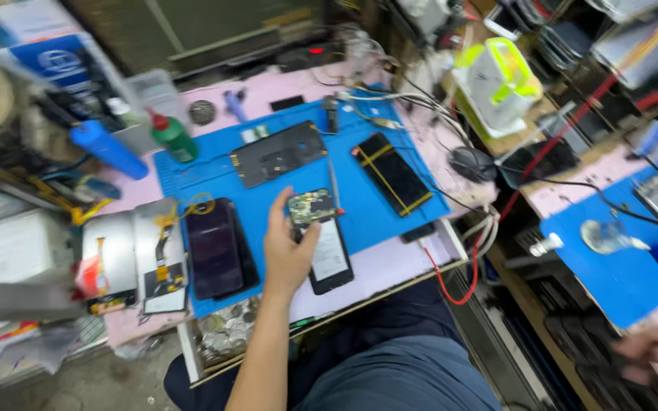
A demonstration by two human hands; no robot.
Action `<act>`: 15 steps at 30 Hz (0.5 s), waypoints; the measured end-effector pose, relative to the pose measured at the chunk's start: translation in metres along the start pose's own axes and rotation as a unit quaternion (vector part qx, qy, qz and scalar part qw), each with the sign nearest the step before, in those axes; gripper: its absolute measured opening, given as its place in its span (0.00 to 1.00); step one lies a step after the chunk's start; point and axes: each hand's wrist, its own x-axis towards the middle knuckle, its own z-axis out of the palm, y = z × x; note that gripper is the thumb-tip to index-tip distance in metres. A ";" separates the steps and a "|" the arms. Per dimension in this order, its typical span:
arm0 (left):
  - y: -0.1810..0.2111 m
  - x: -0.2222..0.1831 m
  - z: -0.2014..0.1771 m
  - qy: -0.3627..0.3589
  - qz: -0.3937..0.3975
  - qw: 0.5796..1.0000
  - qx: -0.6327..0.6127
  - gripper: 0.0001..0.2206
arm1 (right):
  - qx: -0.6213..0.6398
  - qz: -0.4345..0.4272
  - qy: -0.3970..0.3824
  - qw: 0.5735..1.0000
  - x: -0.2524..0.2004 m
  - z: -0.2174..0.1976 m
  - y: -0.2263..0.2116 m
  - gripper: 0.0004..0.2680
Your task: The person disassembles a mobile phone by removing screws and detached components on a workbench.
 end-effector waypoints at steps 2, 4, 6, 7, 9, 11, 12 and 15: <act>0.011 0.002 0.001 0.001 -0.021 1.000 -0.015 0.33 | 0.033 0.046 -0.099 0.993 -0.001 0.048 0.001 0.06; 0.017 -0.003 0.001 0.002 -0.032 0.999 -0.023 0.32 | 0.266 -0.122 -0.227 0.929 0.018 0.124 0.009 0.05; 0.020 -0.001 0.000 0.000 -0.022 1.000 -0.021 0.33 | 0.296 -0.100 -0.242 0.919 0.030 0.189 0.009 0.04; 0.021 -0.003 0.000 0.003 -0.034 0.999 -0.032 0.33 | 0.251 -0.127 -0.249 0.927 0.030 0.216 0.006 0.04; 0.022 -0.001 -0.001 0.003 -0.056 0.997 -0.054 0.33 | 0.113 -0.210 -0.235 0.942 0.021 0.246 -0.004 0.04; 0.020 0.000 -0.001 0.003 -0.041 0.998 -0.037 0.33 | -0.078 -0.312 -0.186 0.928 0.010 0.259 -0.020 0.07; 0.019 0.001 -0.001 0.003 -0.034 0.999 -0.030 0.33 | -0.115 -0.277 -0.206 0.932 0.006 0.263 -0.029 0.11; 0.015 0.002 -0.002 -0.011 -0.038 0.999 -0.026 0.33 | -0.216 -0.213 -0.260 0.917 0.010 0.269 -0.050 0.17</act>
